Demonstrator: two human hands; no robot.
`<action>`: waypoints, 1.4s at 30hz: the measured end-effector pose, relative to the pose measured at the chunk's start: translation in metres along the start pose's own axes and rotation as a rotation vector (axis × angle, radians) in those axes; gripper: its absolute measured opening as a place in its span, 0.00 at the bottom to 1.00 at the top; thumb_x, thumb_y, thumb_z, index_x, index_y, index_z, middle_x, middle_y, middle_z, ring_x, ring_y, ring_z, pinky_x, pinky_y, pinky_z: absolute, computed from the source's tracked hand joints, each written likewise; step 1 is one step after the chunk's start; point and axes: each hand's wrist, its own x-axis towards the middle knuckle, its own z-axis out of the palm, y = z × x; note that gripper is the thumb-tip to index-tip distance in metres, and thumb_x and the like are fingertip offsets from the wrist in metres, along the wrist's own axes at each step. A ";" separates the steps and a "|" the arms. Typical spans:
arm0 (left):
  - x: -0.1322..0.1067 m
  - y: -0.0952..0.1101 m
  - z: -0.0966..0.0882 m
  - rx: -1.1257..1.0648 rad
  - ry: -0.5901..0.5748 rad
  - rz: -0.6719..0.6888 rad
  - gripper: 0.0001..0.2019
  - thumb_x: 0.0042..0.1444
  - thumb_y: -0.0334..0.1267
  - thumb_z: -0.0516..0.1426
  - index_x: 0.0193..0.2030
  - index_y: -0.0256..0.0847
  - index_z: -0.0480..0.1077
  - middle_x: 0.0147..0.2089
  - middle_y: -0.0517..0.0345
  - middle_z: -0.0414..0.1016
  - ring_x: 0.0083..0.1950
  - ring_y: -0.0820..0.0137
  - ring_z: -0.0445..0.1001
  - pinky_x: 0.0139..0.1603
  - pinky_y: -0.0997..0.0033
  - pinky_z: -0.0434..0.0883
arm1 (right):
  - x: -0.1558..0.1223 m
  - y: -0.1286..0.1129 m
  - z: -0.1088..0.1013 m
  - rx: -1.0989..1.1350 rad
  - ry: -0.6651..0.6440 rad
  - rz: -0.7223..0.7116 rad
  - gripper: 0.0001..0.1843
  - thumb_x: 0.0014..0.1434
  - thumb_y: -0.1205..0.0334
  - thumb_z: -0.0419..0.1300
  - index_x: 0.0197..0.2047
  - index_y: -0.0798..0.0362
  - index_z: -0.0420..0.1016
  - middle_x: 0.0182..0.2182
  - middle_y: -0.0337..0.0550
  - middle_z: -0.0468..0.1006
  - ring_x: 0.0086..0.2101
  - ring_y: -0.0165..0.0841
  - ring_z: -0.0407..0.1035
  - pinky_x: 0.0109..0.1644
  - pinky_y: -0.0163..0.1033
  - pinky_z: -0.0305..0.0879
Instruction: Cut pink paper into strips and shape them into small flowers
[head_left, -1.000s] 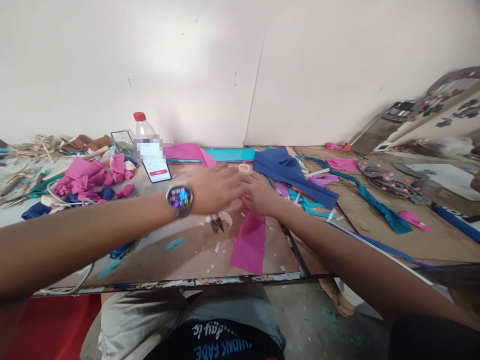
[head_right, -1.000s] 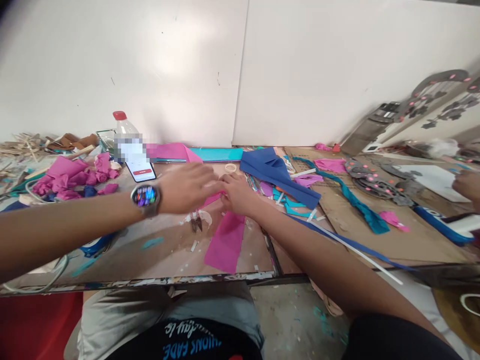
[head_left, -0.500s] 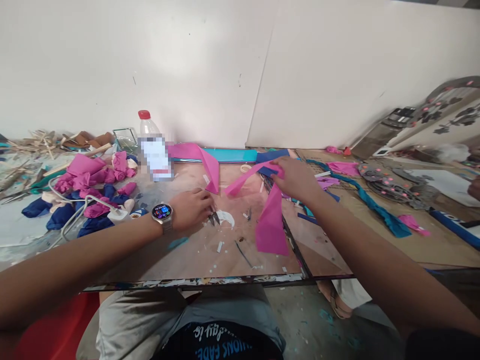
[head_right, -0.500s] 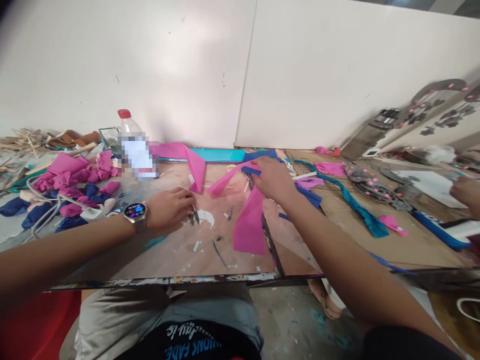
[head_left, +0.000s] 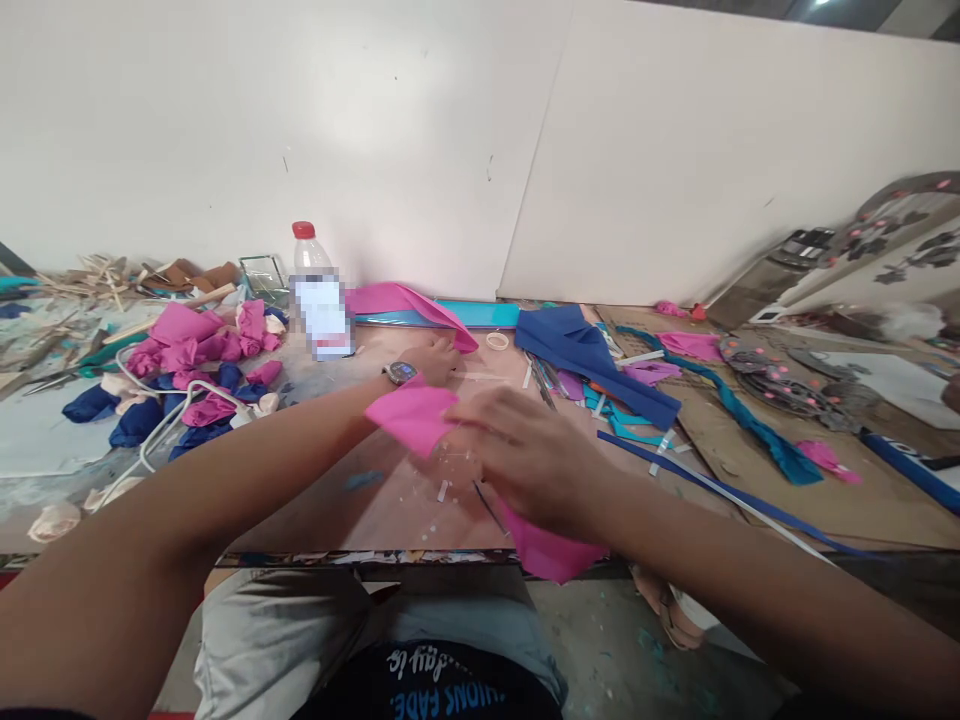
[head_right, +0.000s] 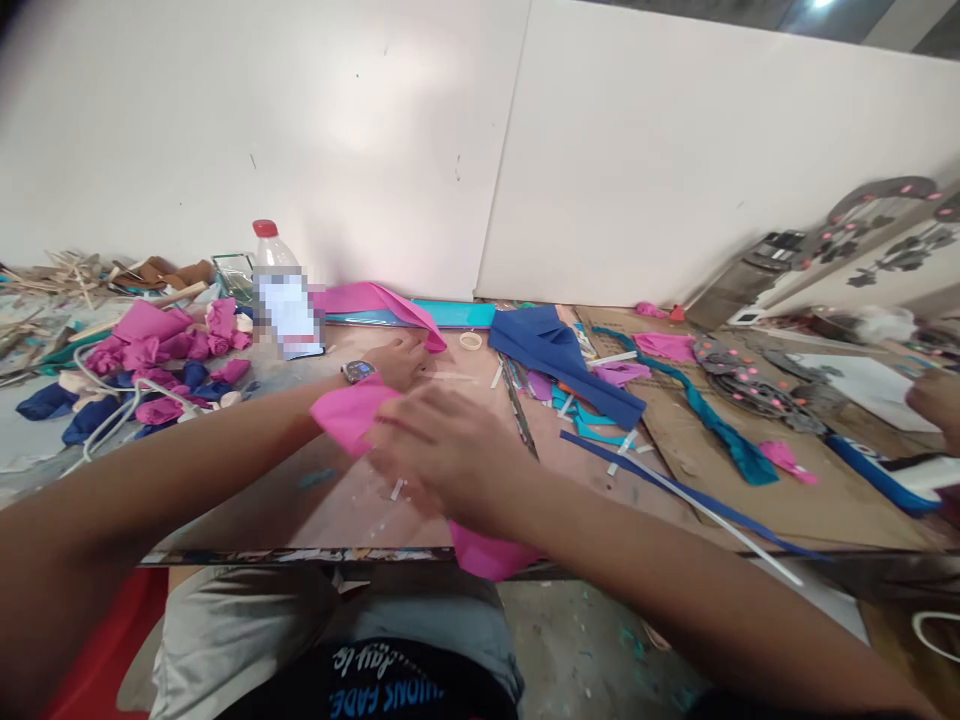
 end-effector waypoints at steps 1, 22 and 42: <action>0.004 -0.003 -0.004 0.017 -0.002 0.012 0.14 0.65 0.39 0.53 0.53 0.41 0.73 0.60 0.46 0.74 0.63 0.58 0.69 0.64 0.59 0.66 | -0.001 -0.008 0.009 0.019 -0.045 -0.061 0.22 0.67 0.70 0.51 0.60 0.45 0.72 0.58 0.46 0.75 0.56 0.42 0.69 0.63 0.52 0.66; -0.190 0.042 -0.049 -0.037 -0.122 0.000 0.25 0.58 0.43 0.60 0.62 0.46 0.66 0.62 0.47 0.72 0.57 0.55 0.74 0.57 0.55 0.71 | 0.008 0.007 0.039 0.789 -0.331 0.027 0.04 0.64 0.62 0.63 0.42 0.51 0.79 0.62 0.50 0.70 0.64 0.35 0.64 0.68 0.46 0.62; -0.198 0.035 -0.064 0.134 -0.137 -0.070 0.28 0.63 0.31 0.54 0.71 0.40 0.62 0.68 0.44 0.67 0.63 0.52 0.70 0.64 0.47 0.66 | 0.002 0.067 0.092 0.387 -0.203 0.127 0.13 0.68 0.62 0.55 0.53 0.52 0.75 0.63 0.52 0.70 0.62 0.44 0.63 0.67 0.58 0.60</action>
